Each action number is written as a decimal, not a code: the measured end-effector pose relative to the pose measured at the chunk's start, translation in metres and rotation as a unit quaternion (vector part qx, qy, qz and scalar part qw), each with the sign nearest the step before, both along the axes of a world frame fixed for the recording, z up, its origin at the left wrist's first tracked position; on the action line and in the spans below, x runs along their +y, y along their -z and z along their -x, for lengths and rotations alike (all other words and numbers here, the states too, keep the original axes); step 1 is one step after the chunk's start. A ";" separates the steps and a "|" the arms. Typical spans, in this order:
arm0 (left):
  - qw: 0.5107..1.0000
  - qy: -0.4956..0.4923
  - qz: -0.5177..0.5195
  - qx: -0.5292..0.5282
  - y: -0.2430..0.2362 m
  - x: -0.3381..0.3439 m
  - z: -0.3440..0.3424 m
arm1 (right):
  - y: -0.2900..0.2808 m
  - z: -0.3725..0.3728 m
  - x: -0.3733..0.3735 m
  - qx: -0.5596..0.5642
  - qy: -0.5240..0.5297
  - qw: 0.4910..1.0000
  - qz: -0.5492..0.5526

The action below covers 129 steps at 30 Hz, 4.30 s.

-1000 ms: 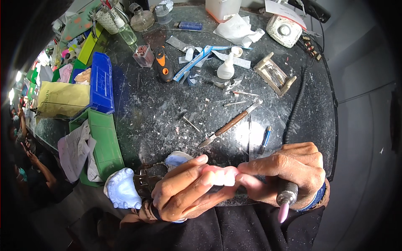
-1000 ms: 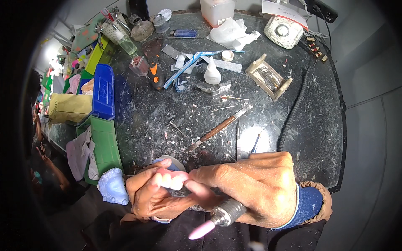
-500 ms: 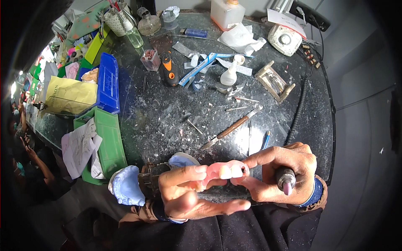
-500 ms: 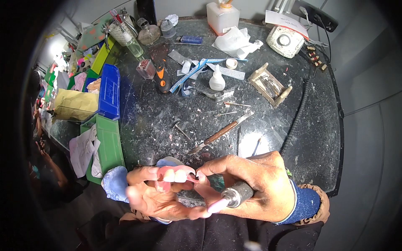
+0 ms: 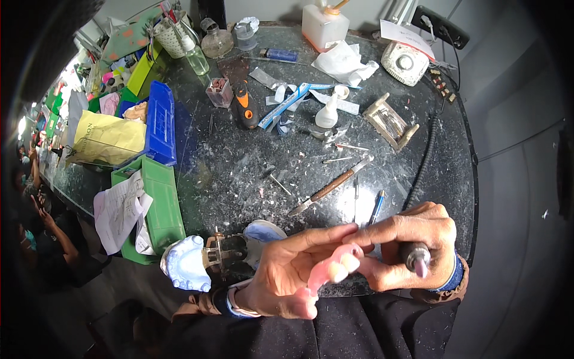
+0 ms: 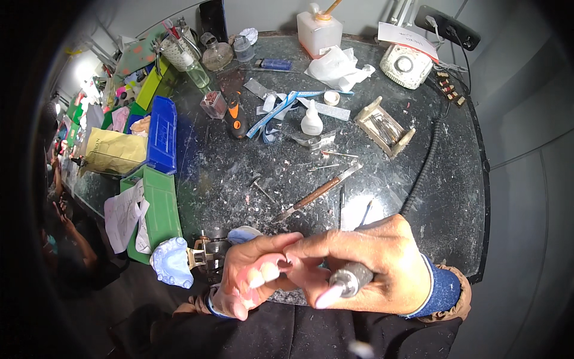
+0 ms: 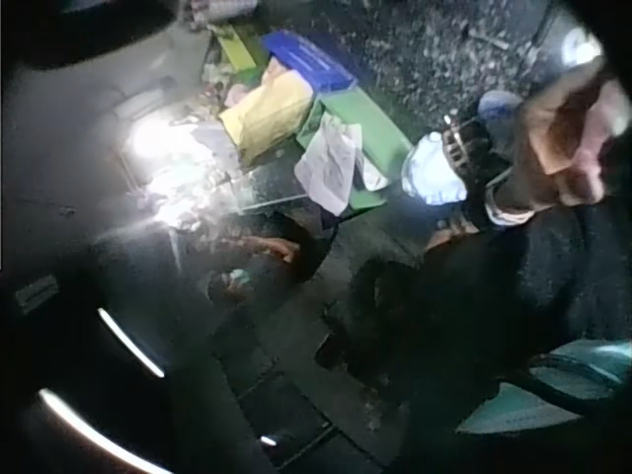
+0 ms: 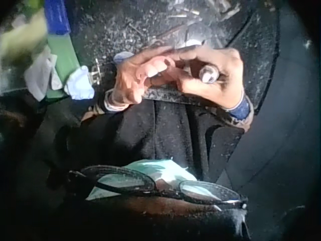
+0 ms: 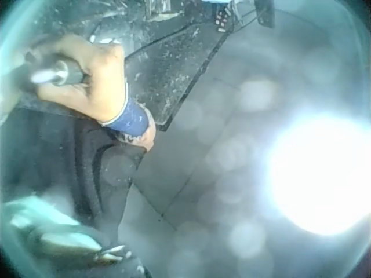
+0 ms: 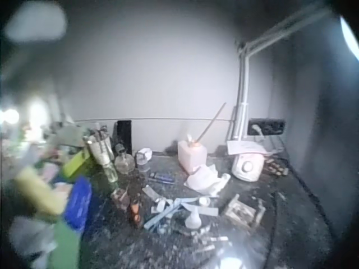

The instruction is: The person uses a rotary tool with a pink polishing bit to smooth the surfaces of a pink acrylic denture base, then switches to a thin metal hand tool to clean between the artificial teeth.

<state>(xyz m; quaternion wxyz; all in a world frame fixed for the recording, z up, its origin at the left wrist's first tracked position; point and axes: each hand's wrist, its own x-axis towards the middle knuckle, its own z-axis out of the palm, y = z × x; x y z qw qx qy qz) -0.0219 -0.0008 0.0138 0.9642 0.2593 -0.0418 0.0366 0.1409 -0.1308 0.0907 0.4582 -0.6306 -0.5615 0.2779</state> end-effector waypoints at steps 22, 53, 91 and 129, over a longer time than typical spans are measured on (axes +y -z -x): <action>0.936 -0.164 -0.275 -0.146 0.022 0.002 0.002 | 0.005 0.015 -0.005 -0.586 0.167 0.788 -0.084; 0.828 -0.393 -0.357 -0.181 0.022 -0.010 -0.016 | 0.000 0.001 -0.004 -0.127 -0.055 0.985 -0.098; 0.996 -0.022 -0.066 0.053 0.007 0.004 0.013 | 0.023 -0.008 0.012 -0.378 0.011 0.926 -0.003; 0.993 -0.092 -0.071 0.000 0.025 -0.003 0.011 | 0.029 -0.010 0.014 -0.372 -0.033 0.927 -0.030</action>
